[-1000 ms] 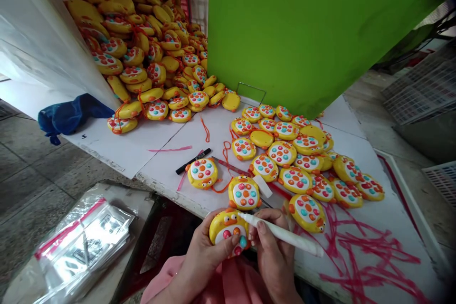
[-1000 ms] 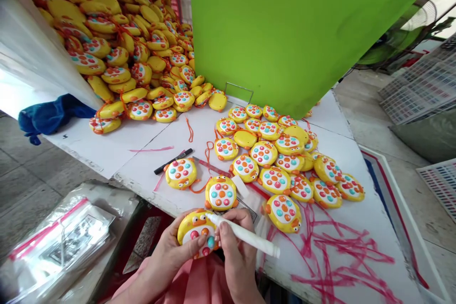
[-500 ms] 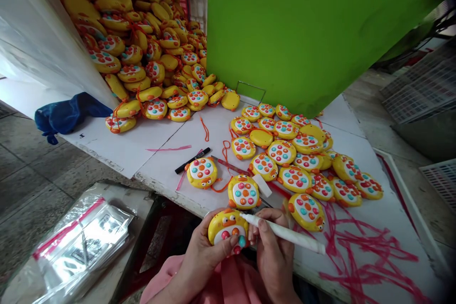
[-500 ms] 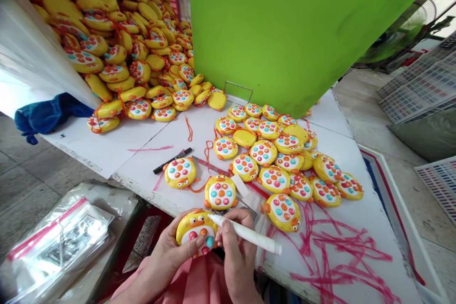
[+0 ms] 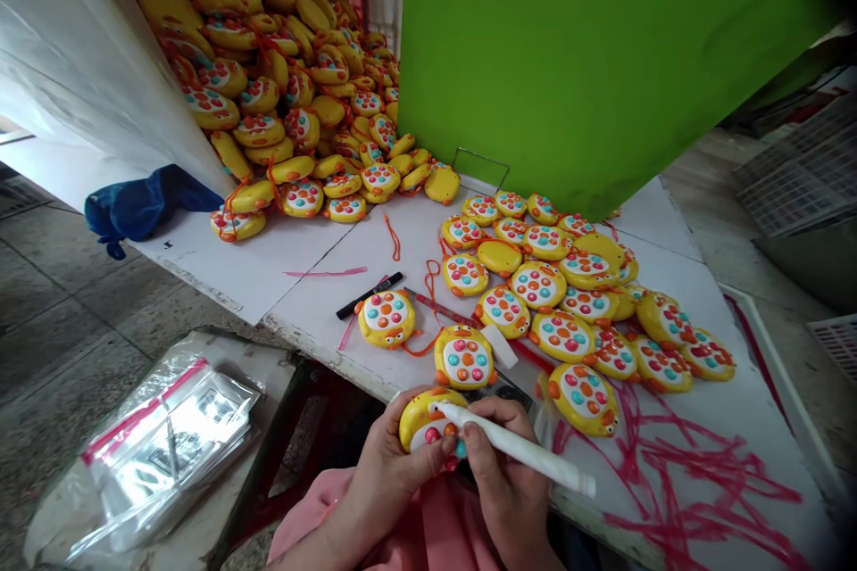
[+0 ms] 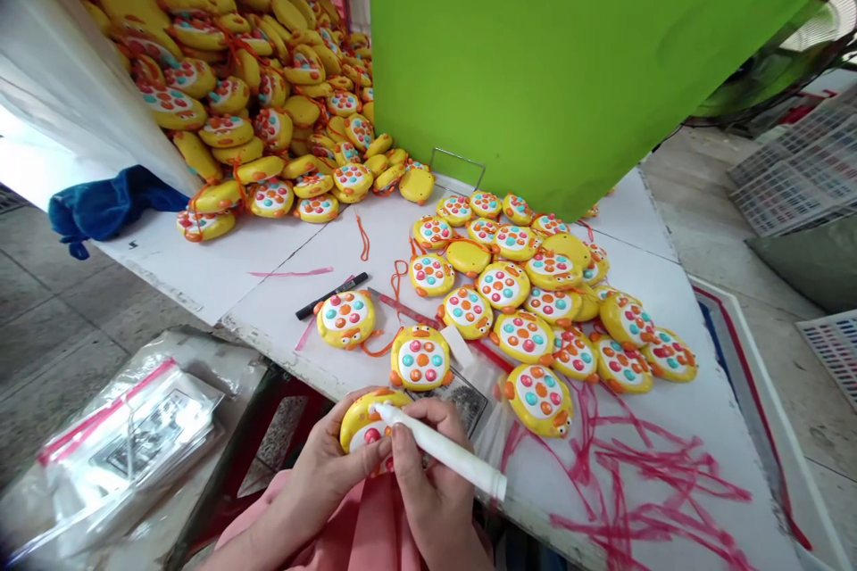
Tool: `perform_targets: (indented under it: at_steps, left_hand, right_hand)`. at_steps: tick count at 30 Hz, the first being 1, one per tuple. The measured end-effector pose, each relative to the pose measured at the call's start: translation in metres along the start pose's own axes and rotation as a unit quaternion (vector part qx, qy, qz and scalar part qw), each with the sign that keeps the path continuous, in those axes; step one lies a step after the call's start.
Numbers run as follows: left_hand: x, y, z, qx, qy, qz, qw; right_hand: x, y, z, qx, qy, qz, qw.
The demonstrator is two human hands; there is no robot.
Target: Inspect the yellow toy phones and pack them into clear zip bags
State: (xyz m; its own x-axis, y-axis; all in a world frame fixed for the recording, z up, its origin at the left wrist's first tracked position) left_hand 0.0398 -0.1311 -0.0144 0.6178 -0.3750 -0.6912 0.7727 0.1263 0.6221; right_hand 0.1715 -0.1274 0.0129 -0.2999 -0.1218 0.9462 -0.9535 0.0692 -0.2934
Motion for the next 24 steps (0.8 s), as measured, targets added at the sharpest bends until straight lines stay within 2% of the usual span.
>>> perform_targets:
  at_steps: [5,11,24]
  left_hand:
    - [-0.0022,0.001,0.0001,-0.008,0.011,-0.014,1.0]
    - [-0.0047,0.0042,0.0009,-0.007,0.01,-0.011,1.0]
    - [-0.0031,0.0046,0.0008,0.002,0.01,0.012,1.0]
  right_hand:
    - [0.0005,0.0003,-0.0006,0.015,-0.013,0.019,1.0]
    - [0.0019,0.0005,-0.0012,-0.005,-0.004,0.007,1.0]
    - [0.0032,-0.0027,-0.002,0.008,-0.034,0.042,0.999]
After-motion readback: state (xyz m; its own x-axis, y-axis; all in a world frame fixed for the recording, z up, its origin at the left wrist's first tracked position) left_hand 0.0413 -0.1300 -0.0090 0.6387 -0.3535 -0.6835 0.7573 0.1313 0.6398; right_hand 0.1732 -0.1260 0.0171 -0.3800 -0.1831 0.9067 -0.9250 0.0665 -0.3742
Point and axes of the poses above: each hand's wrist, its own z-axis away from the middle knuckle, its own y-axis out of the palm, x = y × z, the point moved 3 cm from there along -z, towards the middle knuckle, and after that the axes turned 10 degrees about z, right-handed, at the moved point
